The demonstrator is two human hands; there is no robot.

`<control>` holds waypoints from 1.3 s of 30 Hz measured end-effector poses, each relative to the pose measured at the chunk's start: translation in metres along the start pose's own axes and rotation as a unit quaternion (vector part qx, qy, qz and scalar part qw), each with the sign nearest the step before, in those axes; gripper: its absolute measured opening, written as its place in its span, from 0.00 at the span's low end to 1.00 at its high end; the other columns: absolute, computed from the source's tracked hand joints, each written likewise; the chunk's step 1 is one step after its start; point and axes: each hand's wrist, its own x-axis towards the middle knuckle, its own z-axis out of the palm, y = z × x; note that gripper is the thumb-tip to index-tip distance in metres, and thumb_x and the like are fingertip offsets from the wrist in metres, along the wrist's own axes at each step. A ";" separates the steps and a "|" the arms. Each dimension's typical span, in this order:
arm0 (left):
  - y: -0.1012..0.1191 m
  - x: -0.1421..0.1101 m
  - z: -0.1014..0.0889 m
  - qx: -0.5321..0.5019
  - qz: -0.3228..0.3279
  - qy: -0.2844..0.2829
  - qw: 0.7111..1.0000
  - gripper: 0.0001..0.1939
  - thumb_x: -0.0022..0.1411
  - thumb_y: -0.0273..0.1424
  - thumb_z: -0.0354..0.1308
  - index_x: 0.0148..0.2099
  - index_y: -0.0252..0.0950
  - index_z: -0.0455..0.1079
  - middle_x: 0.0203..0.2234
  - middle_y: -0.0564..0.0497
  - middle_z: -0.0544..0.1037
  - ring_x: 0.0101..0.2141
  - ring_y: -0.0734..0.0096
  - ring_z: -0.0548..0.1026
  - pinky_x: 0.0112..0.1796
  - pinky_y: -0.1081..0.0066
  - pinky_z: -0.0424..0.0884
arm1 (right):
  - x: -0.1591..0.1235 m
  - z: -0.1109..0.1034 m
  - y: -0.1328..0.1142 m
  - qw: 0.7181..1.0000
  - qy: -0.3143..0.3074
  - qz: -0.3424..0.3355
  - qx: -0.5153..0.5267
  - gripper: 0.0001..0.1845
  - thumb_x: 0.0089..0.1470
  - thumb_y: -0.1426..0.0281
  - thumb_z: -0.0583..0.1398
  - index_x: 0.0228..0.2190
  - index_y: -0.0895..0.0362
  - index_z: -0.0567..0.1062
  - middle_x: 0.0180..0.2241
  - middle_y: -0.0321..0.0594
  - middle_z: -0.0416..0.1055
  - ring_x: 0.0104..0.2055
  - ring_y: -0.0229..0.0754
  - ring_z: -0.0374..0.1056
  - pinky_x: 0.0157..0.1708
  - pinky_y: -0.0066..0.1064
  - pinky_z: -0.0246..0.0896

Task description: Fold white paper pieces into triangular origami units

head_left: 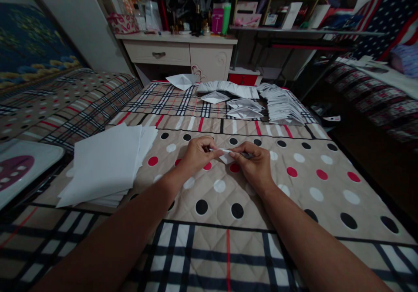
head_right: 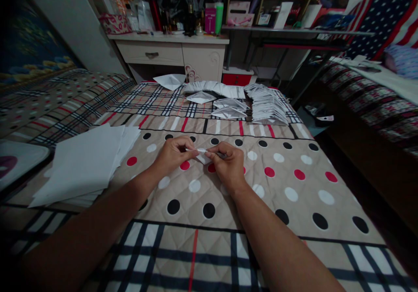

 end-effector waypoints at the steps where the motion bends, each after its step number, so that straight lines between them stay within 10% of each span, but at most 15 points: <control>1: 0.001 0.000 -0.001 0.005 0.006 0.000 1.000 0.13 0.53 0.33 0.66 0.23 0.34 0.68 0.21 0.54 0.70 0.25 0.75 0.69 0.26 0.73 0.64 | 0.000 0.000 0.000 1.000 0.004 -0.001 0.000 0.03 0.46 0.73 0.66 0.22 0.56 0.79 0.22 0.35 0.74 0.25 0.38 0.67 0.26 0.31 0.60; 12: -0.001 0.000 -0.003 -0.048 -0.118 0.008 0.992 0.12 0.61 0.36 0.57 0.30 0.33 0.73 0.18 0.53 0.73 0.20 0.75 0.72 0.23 0.75 0.68 | -0.001 0.002 0.004 0.993 0.013 0.086 0.085 0.05 0.44 0.69 0.69 0.28 0.54 0.83 0.27 0.39 0.80 0.28 0.43 0.73 0.28 0.34 0.68; 22: 0.008 -0.002 -0.001 0.009 -0.118 -0.021 0.993 0.11 0.50 0.36 0.67 0.31 0.31 0.78 0.23 0.50 0.79 0.24 0.72 0.75 0.24 0.76 0.67 | -0.004 0.005 0.002 0.996 -0.087 -0.005 0.001 0.11 0.56 0.67 0.60 0.37 0.56 0.82 0.29 0.40 0.80 0.28 0.40 0.74 0.30 0.29 0.67; 28: 0.006 0.000 -0.003 -0.010 -0.138 -0.020 0.990 0.08 0.57 0.30 0.60 0.31 0.31 0.77 0.24 0.50 0.80 0.25 0.72 0.77 0.26 0.76 0.70 | -0.004 0.005 -0.003 0.984 -0.068 0.143 0.080 0.15 0.54 0.59 0.62 0.27 0.59 0.76 0.18 0.38 0.74 0.18 0.39 0.70 0.17 0.26 0.62; 39: 0.004 0.001 -0.007 -0.157 -0.228 0.047 0.960 0.12 0.57 0.34 0.62 0.27 0.30 0.71 0.17 0.51 0.75 0.17 0.75 0.74 0.19 0.78 0.69 | -0.003 0.000 -0.005 0.986 -0.059 0.117 0.101 0.17 0.57 0.58 0.60 0.26 0.59 0.73 0.16 0.34 0.70 0.13 0.32 0.64 0.13 0.21 0.55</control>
